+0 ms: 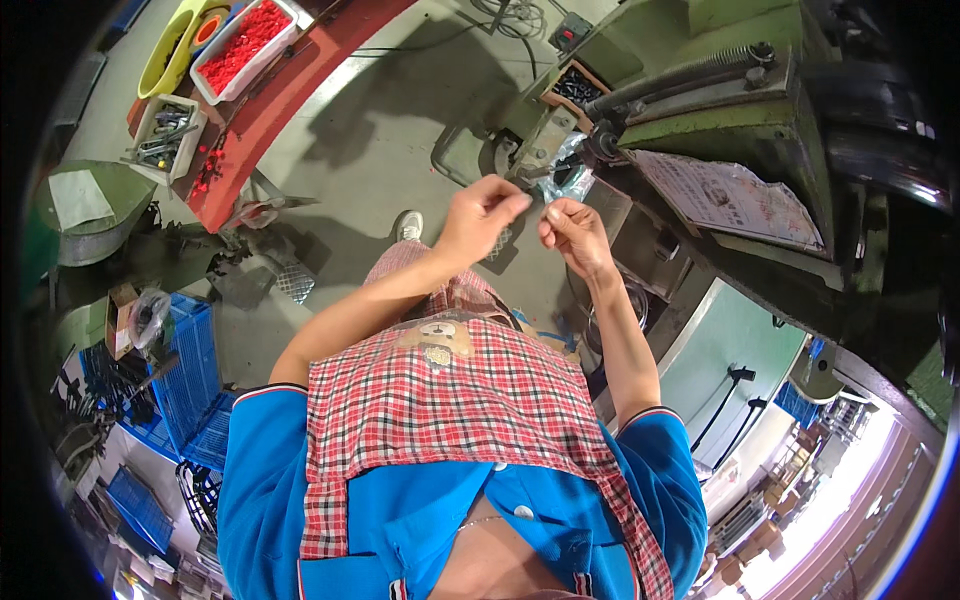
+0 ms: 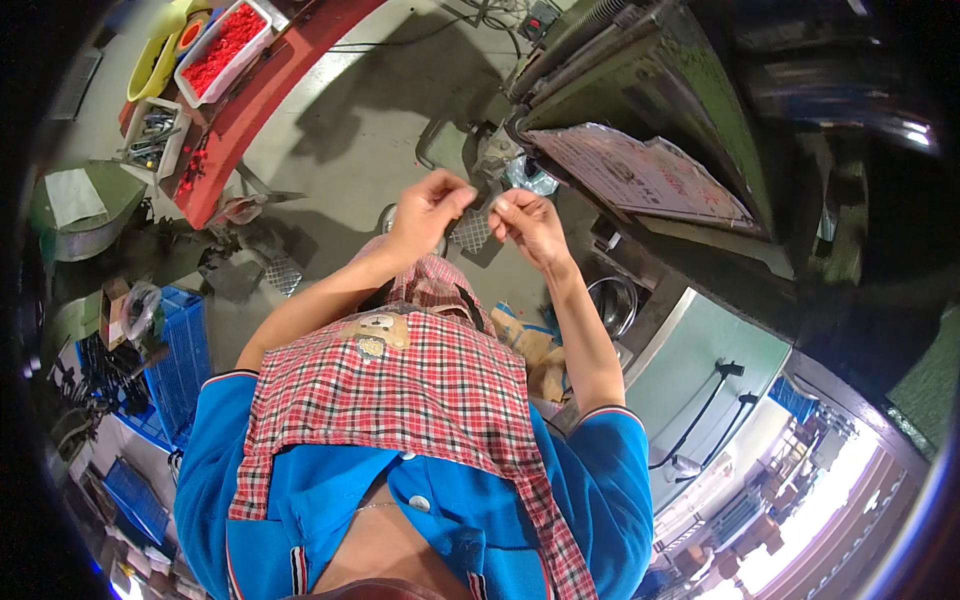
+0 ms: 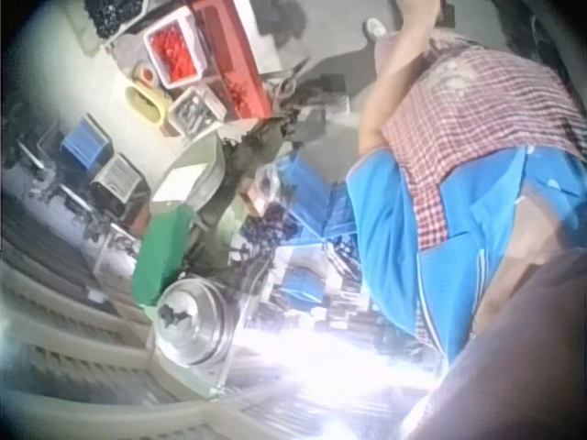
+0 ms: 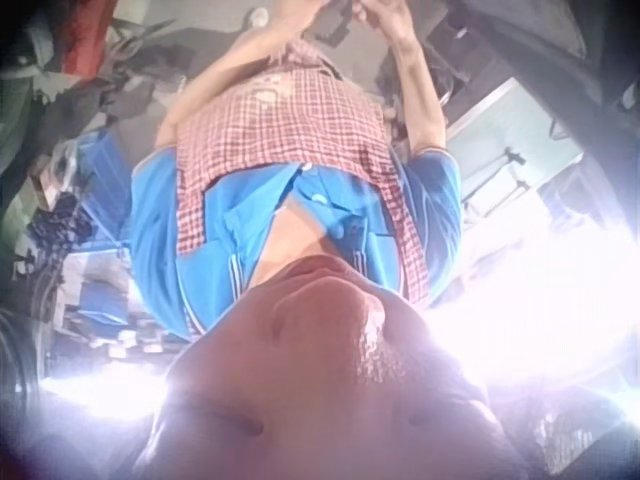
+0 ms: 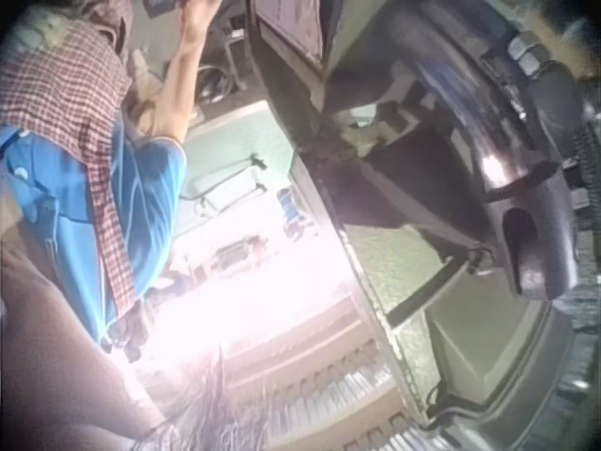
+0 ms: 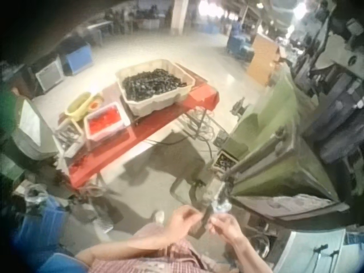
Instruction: The person repeatedly picks up black metal bicycle racks from a blue bin, places them into a green press machine, and attaches small black plastic caps to the rack ends. The person then removes the assembled racks and places them on a nearby table.
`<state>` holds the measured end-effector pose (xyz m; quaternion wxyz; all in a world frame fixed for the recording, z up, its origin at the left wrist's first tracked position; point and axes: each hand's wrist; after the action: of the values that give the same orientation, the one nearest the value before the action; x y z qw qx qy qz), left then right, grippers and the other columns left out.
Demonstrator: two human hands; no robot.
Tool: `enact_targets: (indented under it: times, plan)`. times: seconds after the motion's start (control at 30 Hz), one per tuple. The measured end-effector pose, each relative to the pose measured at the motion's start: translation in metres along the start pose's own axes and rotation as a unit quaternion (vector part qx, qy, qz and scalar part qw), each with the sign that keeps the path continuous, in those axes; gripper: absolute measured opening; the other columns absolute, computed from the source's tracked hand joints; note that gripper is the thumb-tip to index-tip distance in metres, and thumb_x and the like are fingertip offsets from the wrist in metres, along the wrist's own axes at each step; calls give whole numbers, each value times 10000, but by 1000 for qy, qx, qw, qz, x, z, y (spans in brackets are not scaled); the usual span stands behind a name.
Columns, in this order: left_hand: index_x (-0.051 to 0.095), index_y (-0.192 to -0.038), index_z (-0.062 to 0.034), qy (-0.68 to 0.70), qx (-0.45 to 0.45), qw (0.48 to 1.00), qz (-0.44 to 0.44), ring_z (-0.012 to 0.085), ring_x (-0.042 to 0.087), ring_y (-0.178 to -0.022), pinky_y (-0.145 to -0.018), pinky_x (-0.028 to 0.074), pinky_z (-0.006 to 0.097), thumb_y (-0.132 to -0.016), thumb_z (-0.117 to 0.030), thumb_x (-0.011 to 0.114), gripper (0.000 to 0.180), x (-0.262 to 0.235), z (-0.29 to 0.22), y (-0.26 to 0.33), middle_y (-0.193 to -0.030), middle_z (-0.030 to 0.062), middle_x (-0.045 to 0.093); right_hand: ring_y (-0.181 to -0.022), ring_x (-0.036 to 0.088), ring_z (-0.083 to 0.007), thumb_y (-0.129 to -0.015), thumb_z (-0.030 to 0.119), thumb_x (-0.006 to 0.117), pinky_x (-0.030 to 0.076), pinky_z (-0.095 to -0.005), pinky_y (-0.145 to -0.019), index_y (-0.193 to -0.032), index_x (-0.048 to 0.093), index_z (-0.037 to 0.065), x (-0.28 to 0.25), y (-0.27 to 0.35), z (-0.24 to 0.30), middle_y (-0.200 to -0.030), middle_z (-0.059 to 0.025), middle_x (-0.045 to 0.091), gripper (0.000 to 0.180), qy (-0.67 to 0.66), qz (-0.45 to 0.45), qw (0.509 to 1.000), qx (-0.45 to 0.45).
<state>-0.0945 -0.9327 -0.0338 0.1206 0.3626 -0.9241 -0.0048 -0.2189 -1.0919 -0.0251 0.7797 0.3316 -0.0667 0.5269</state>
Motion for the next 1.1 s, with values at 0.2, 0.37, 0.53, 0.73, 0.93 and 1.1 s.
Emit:
enact_targets:
  times: [0.2, 0.37, 0.53, 0.73, 0.93, 1.1]
  plan:
    - [591, -906, 16, 24, -95, 974, -205, 95, 574, -629, -565, 467, 247, -939, -160, 612, 180, -136, 54, 2, -760, 53, 633, -708, 603, -133, -886, 72, 650, 480, -241, -646, -1023, 658, -10, -15, -17, 23, -876, -78, 672, 160, 18, -228, 970, -79]
    - [641, -855, 18, -123, -79, 887, -438, 110, 613, -594, -548, 487, 250, -881, -121, 654, 142, -307, 65, -5, -703, 60, 658, -678, 586, -107, -879, 72, 659, 462, -221, -582, -995, 643, 6, -27, -34, 26, -821, -57, 646, 134, 55, -179, 977, -101]
    - [683, -889, -4, -217, -119, 758, -603, 128, 680, -618, -552, 531, 258, -857, -137, 685, 136, -459, 84, 4, -706, 61, 697, -686, 543, -102, -895, 121, 653, 447, -216, -630, -1120, 592, -2, -29, -28, 38, -832, -34, 609, 263, 55, -145, 988, -25]
    - [693, -974, -9, -244, -142, 704, -652, 213, 705, -724, -701, 546, 345, -853, -233, 675, 255, -496, 87, -3, -793, 110, 717, -638, 590, -106, -874, 97, 673, 499, -232, -575, -994, 642, 33, -13, -24, 49, -789, -45, 647, 139, 56, -125, 990, -37]
    - [630, -1159, -106, -647, -6, 587, -488, 301, 586, -941, -790, 487, 419, -848, -337, 643, 388, -470, 90, -17, -1030, 126, 609, -697, 571, -99, -931, 115, 599, 463, -204, -640, -1075, 586, 30, -4, -19, 40, -859, -41, 625, 168, 26, -170, 985, -18]
    - [586, -1217, -88, -759, -19, 514, -399, 279, 545, -994, -782, 470, 409, -847, -399, 633, 486, -416, 77, -32, -1105, 111, 549, -652, 579, -126, -913, 149, 631, 477, -231, -603, -1048, 629, 1, 16, -14, 39, -810, -63, 635, 200, -1, -227, 972, -50]
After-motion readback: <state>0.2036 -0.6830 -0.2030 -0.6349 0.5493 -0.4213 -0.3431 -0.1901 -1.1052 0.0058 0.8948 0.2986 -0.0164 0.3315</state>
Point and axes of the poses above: each hand's wrist, its own y-axis away from the middle knuckle, its own x-axis out of the palm, z = x × y
